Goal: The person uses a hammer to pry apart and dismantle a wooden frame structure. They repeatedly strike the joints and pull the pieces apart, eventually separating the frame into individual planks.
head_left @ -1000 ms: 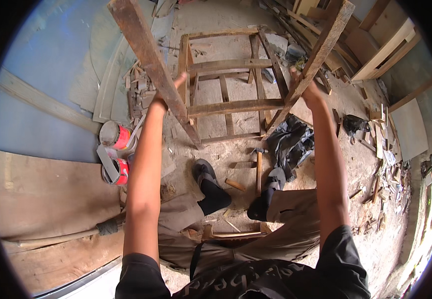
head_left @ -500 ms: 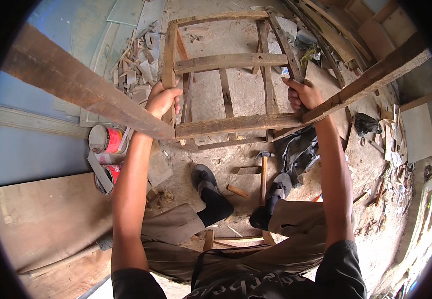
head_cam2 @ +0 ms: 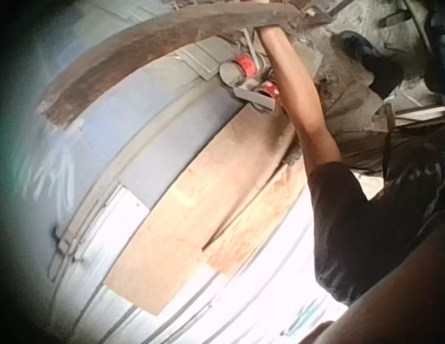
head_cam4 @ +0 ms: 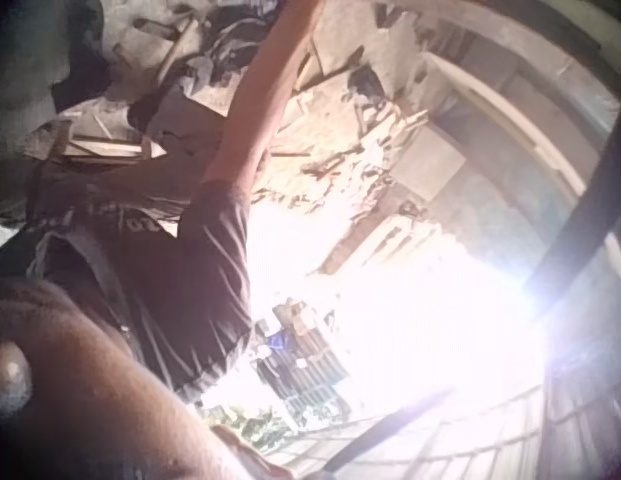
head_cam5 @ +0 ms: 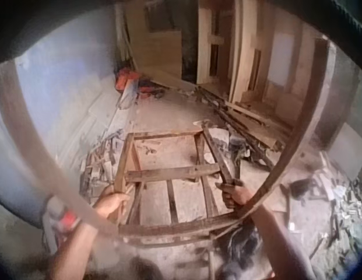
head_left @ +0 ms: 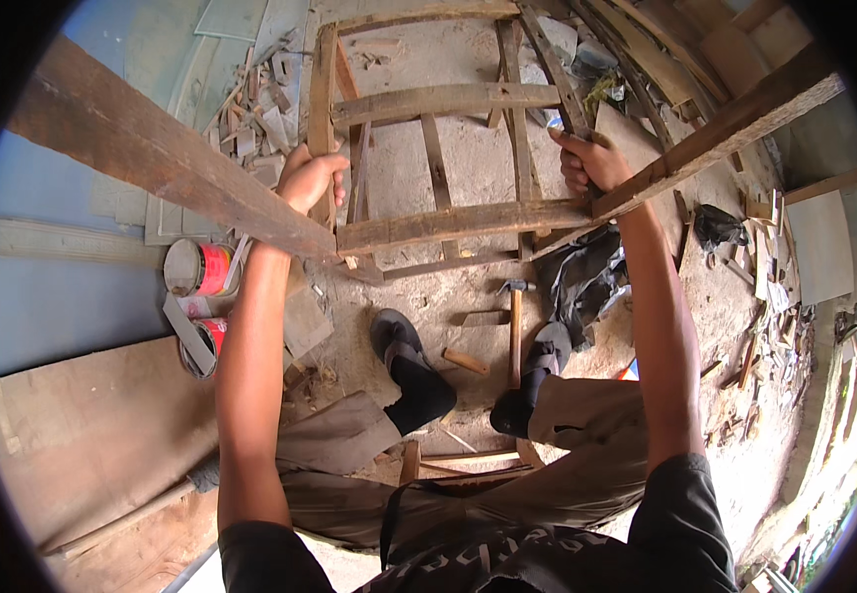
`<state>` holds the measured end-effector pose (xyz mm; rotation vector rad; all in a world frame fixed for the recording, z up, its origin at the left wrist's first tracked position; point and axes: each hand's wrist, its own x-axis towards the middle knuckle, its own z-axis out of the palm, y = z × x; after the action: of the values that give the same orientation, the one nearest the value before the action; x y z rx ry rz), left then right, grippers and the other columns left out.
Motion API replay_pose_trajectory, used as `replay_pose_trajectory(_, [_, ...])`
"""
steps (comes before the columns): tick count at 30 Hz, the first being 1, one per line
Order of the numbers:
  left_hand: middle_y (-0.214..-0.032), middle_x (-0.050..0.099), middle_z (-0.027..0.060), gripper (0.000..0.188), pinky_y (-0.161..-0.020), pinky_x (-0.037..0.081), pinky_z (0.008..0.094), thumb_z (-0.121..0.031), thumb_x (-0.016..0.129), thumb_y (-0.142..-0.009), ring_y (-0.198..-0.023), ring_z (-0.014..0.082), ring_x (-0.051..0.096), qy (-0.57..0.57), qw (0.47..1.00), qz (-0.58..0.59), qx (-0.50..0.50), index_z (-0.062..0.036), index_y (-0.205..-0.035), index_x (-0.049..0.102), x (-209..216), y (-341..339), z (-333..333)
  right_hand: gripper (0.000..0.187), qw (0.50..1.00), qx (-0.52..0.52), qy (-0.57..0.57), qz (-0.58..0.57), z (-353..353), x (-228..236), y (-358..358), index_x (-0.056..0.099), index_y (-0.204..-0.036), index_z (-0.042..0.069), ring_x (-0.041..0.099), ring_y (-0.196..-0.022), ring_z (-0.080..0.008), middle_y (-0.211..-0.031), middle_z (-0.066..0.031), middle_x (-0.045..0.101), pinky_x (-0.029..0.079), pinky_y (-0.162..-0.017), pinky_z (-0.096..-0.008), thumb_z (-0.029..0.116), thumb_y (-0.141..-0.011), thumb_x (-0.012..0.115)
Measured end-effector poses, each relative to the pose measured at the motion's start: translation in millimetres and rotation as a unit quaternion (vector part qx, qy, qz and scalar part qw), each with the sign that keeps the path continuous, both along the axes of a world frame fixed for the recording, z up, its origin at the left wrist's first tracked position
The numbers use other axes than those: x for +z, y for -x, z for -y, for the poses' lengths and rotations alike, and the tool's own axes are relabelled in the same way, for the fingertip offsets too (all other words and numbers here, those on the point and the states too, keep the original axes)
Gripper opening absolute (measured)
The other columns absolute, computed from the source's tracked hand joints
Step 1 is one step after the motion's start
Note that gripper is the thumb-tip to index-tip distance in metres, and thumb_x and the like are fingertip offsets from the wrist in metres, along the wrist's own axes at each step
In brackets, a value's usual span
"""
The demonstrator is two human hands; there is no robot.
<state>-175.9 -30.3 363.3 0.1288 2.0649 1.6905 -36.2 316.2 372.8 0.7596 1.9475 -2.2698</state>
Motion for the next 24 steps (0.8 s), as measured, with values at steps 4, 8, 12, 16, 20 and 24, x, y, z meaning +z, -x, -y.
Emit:
replay_pose_trajectory(4, [-0.064, 0.053, 0.0028, 0.027, -0.041, 0.044, 0.0307, -0.009, 0.061, -0.082, -0.046, 0.0150, 0.051, -0.001, 1.000, 0.011, -0.009, -0.0016, -0.106, 0.050, -3, 2, 0, 0.037, 0.999, 0.029, 0.030, -0.013, -11, -4, -2, 0.040, -0.063, 0.014, 0.034, -0.040, -0.0069, -0.051, 0.0056, 0.037, 0.026, -0.038, -0.0265, 0.019, -0.091, 0.064])
replay_pose_trajectory(8, [-0.064, 0.053, 0.0034, 0.028, -0.041, 0.043, 0.0310, -0.009, 0.061, -0.082, -0.045, 0.0151, 0.051, 0.006, 1.000, 0.012, 0.010, -0.0017, -0.106, 0.049, -4, -2, 0, 0.031, 0.998, 0.024, 0.051, -0.028, -11, -8, -3, 0.044, -0.066, 0.009, 0.038, -0.042, -0.0102, -0.055, 0.0016, 0.041, 0.027, -0.040, -0.0287, 0.011, -0.087, 0.066])
replay_pose_trajectory(12, [-0.065, 0.054, 0.0036, 0.029, -0.041, 0.043, 0.0306, -0.010, 0.062, -0.081, -0.045, 0.0150, 0.051, -0.007, 1.000, 0.018, -0.010, -0.0019, -0.107, 0.049, -4, -3, 4, 0.028, 0.998, 0.025, 0.048, -0.041, -11, -8, -4, 0.045, -0.067, 0.008, 0.039, -0.043, -0.0105, -0.055, -0.0001, 0.042, 0.028, -0.041, -0.0287, 0.009, -0.087, 0.065])
replay_pose_trajectory(16, [-0.064, 0.054, 0.0044, 0.027, -0.041, 0.043, 0.0316, -0.010, 0.062, -0.080, -0.044, 0.0155, 0.051, 0.003, 1.000, 0.003, 0.004, -0.0019, -0.103, 0.051, -3, -2, 1, 0.027, 0.996, 0.037, 0.029, -0.071, -16, -16, -5, 0.045, -0.067, 0.007, 0.039, -0.043, -0.0114, -0.056, -0.0008, 0.043, 0.028, -0.041, -0.0290, 0.007, -0.086, 0.064])
replay_pose_trajectory(20, [-0.061, 0.054, 0.0056, 0.017, -0.038, 0.043, 0.0328, -0.006, 0.063, -0.078, -0.042, 0.0172, 0.052, -0.031, 0.999, 0.012, 0.003, -0.0022, -0.091, 0.054, -4, -8, 1, 0.021, 0.996, 0.023, 0.073, -0.054, -12, -11, -9, 0.046, -0.072, 0.007, 0.041, -0.044, -0.0119, -0.057, -0.0004, 0.042, 0.029, -0.040, -0.0287, 0.004, -0.086, 0.062])
replay_pose_trajectory(24, [-0.061, 0.053, 0.0045, 0.010, -0.038, 0.043, 0.0315, -0.005, 0.062, -0.079, -0.044, 0.0170, 0.053, -0.041, 0.999, 0.008, -0.011, -0.0033, -0.084, 0.054, -6, 2, -3, 0.020, 0.996, 0.020, 0.074, -0.055, -15, -6, -1, 0.047, -0.074, 0.006, 0.042, -0.045, -0.0102, -0.059, 0.0004, 0.043, 0.030, -0.041, -0.0281, 0.003, -0.085, 0.063])
